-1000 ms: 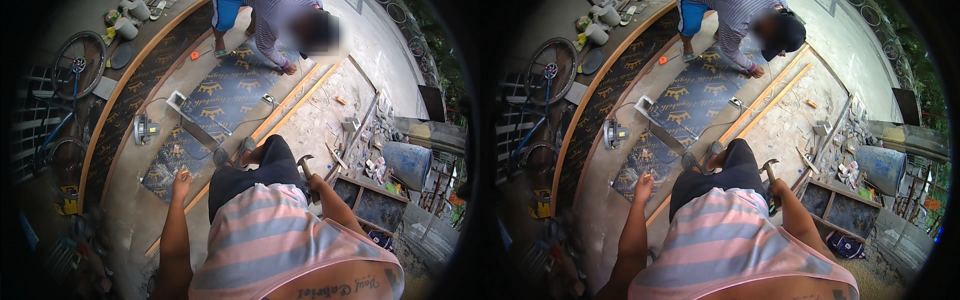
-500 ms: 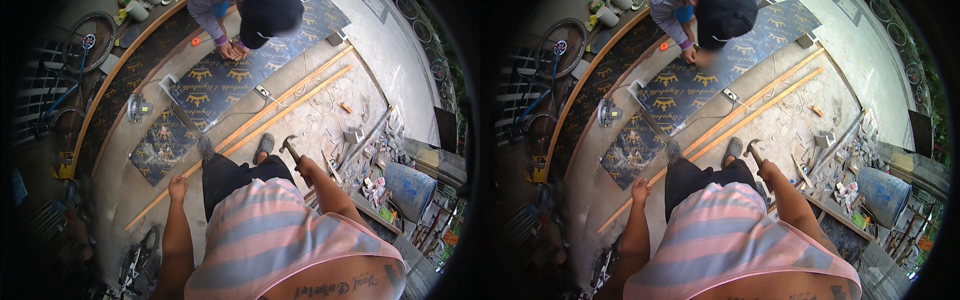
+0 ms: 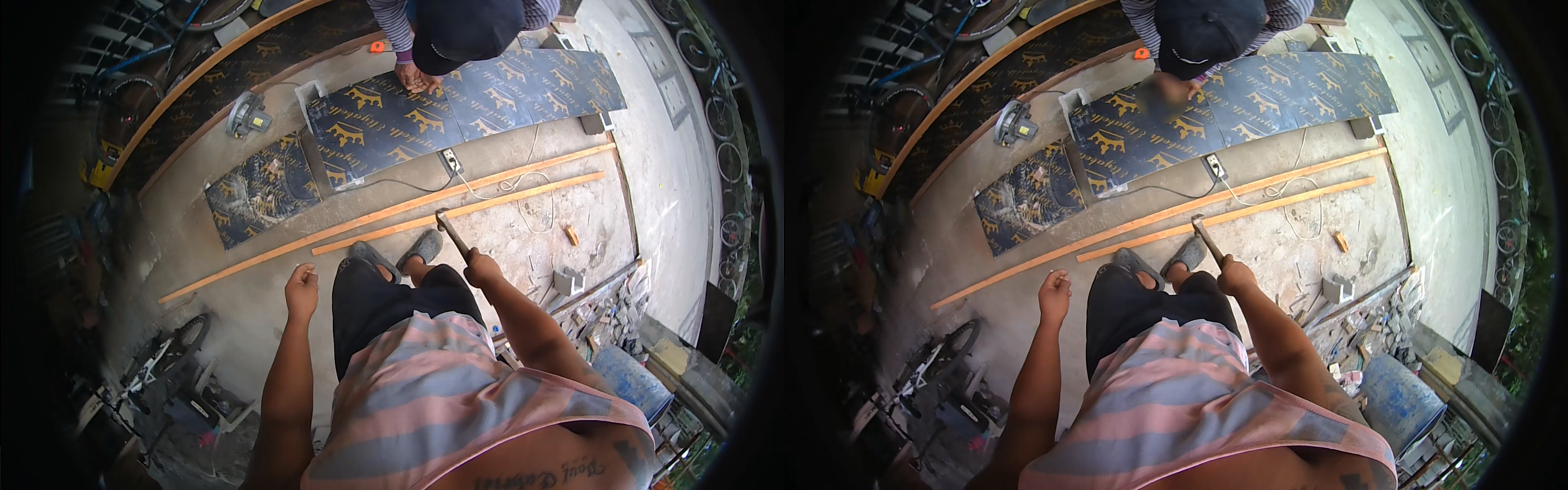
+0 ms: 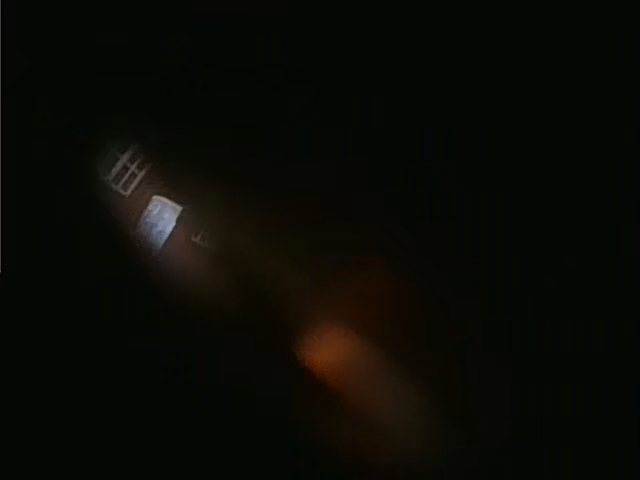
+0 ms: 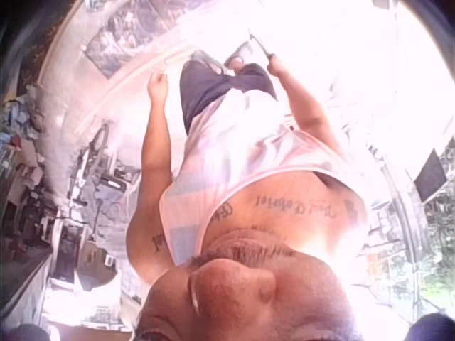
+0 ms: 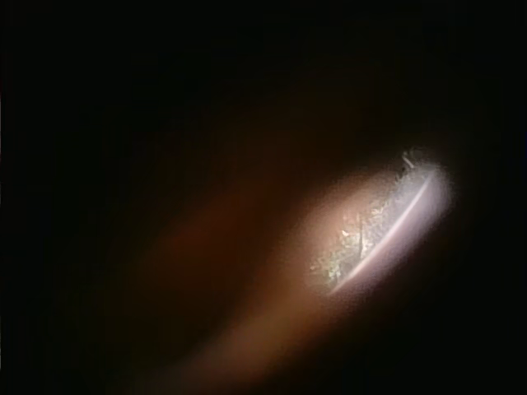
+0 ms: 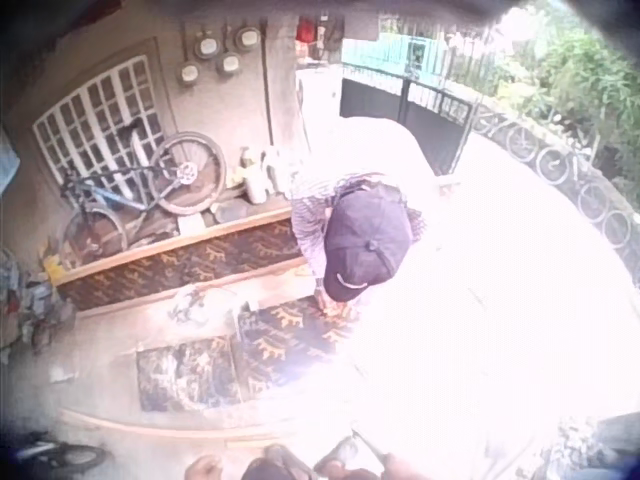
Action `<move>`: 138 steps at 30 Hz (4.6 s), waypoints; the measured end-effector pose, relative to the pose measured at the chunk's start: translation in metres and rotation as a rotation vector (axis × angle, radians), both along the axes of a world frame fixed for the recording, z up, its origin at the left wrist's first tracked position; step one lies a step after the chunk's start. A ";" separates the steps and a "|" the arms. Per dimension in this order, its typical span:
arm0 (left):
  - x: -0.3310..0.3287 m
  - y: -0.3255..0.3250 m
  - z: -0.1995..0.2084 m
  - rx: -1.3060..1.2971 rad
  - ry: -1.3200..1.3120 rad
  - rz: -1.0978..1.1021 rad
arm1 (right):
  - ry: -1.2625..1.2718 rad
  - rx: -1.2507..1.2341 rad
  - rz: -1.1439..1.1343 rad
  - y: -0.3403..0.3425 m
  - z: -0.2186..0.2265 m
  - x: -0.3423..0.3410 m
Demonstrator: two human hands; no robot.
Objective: The person assembles a wooden frame by hammering nails into the joints. They position the frame on the floor, secure the corners with a hammer, and flip the frame to work on different sides.
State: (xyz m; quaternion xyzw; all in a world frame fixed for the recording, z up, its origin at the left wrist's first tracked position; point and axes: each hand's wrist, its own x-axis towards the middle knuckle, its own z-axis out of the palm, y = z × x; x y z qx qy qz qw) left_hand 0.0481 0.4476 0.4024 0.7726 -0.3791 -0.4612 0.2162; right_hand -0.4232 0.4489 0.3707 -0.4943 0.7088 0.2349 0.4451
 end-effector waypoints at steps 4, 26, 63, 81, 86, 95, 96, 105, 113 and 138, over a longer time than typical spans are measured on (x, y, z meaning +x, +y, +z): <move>-0.028 -0.016 -0.080 -0.018 0.061 0.107 | -0.128 -0.236 0.119 -0.053 -0.061 0.057; 0.051 -0.186 -0.346 -0.433 0.372 0.573 | -0.404 -0.713 0.424 -0.183 -0.318 0.195; -0.214 -0.067 -0.122 -0.455 1.719 0.054 | -0.405 -0.638 -0.433 -0.240 -0.375 0.068; -0.068 -0.290 -0.447 -0.473 -0.382 -0.156 | -0.382 -0.616 -0.474 -0.231 -0.368 0.077; 0.012 -0.252 -0.434 -0.321 0.419 0.178 | -0.455 -0.681 -0.448 -0.245 -0.382 0.079; 0.001 -0.239 -0.435 -0.473 0.107 0.085 | -0.493 -0.737 -0.280 -0.278 -0.392 0.111; 0.002 -0.242 -0.437 -0.505 0.061 0.083 | -0.465 -0.747 -0.244 -0.280 -0.395 0.111; -0.007 -0.249 -0.465 -0.467 0.053 0.031 | -0.353 -0.782 -0.172 -0.277 -0.395 0.110; -0.010 -0.251 -0.470 -0.490 -0.022 0.019 | -0.290 -0.836 -0.096 -0.279 -0.409 0.110; -0.010 -0.240 -0.466 -0.469 0.016 -0.071 | -0.887 -0.764 0.056 -0.197 -0.269 0.199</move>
